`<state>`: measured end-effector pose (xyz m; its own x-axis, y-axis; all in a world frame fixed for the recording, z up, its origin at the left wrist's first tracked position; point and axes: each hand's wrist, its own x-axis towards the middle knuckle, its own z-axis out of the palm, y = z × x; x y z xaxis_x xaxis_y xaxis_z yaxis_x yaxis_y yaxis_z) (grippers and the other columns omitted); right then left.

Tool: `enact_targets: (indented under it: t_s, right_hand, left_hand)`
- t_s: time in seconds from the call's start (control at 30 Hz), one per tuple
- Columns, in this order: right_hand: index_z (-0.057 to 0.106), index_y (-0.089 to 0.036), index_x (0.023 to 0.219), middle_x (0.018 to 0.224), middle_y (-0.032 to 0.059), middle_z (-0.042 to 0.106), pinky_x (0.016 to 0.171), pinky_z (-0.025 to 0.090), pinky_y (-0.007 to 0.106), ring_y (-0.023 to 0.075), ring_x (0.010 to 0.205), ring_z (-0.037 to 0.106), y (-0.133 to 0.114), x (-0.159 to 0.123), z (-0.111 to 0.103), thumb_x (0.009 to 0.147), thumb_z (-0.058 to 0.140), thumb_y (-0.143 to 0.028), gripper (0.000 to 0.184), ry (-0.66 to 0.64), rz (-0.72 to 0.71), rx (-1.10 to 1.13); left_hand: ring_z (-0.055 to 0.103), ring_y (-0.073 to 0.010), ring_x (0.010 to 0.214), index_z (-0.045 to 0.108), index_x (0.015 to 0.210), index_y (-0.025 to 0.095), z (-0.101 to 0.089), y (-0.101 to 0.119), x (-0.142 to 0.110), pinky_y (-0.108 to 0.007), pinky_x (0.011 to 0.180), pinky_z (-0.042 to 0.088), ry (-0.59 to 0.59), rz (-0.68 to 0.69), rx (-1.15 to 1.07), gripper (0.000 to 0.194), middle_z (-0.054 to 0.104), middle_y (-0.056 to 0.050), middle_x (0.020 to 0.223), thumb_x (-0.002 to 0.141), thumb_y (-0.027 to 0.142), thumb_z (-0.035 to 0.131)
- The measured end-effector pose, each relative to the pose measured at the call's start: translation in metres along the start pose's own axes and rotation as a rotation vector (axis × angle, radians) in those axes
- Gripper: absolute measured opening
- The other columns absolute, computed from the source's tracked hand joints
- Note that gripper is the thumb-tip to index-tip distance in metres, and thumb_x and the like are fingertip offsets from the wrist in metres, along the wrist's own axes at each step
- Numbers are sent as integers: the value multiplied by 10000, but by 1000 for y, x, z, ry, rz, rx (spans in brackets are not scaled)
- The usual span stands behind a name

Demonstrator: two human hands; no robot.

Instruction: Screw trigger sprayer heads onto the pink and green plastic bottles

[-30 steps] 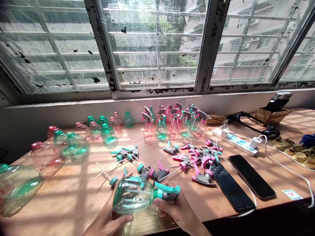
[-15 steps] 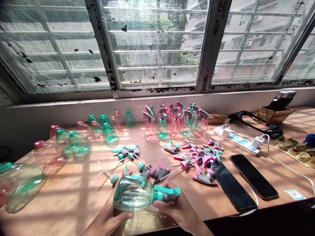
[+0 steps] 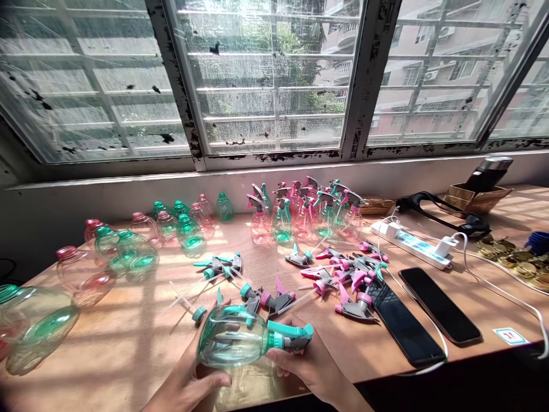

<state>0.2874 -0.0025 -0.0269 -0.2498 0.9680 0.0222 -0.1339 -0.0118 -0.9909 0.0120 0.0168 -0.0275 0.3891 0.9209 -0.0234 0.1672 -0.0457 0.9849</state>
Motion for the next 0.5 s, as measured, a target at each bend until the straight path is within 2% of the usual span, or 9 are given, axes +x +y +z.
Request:
enact_targets:
  t_s: [0.1,0.2,0.27,0.37,0.5]
  right_hand:
    - [648,-201,669,643,-6,632,601,539,312,173,602,588,-1,1,0,817,839,-648,508,-11,-5,1]
    - [724,-200,855,630,-25,640,595,547,313,172,582,594,-1,1,0,803,871,-616,443,43,9,40]
    - [728,-198,889,612,-33,634,590,539,309,167,569,591,0,0,0,794,885,-606,447,61,14,57]
    - [671,-198,737,605,-23,629,594,529,303,164,578,591,0,-1,0,789,887,-609,467,42,16,41]
    - [665,-197,751,625,-25,630,607,535,301,165,594,597,1,0,-1,792,884,-612,471,33,18,14]
  left_hand:
    - [308,-404,1623,139,1730,275,2,2,-2,-466,1355,221,22,-1,13,1143,332,-111,1778,864,600,810]
    - [301,-412,1625,173,1722,311,3,-1,-1,-468,1360,206,54,5,59,1084,279,-77,1803,878,598,791]
    - [280,-409,1633,168,1721,336,2,-6,1,-474,1369,153,90,34,109,1053,250,-61,1814,896,586,774]
    - [223,-406,1652,124,1725,344,0,-14,3,-497,1371,101,91,53,130,1122,237,-62,1817,868,561,815]
    - [234,-424,1647,32,1733,291,-1,-14,2,-517,1368,123,50,-1,-3,1272,231,-114,1815,816,565,871]
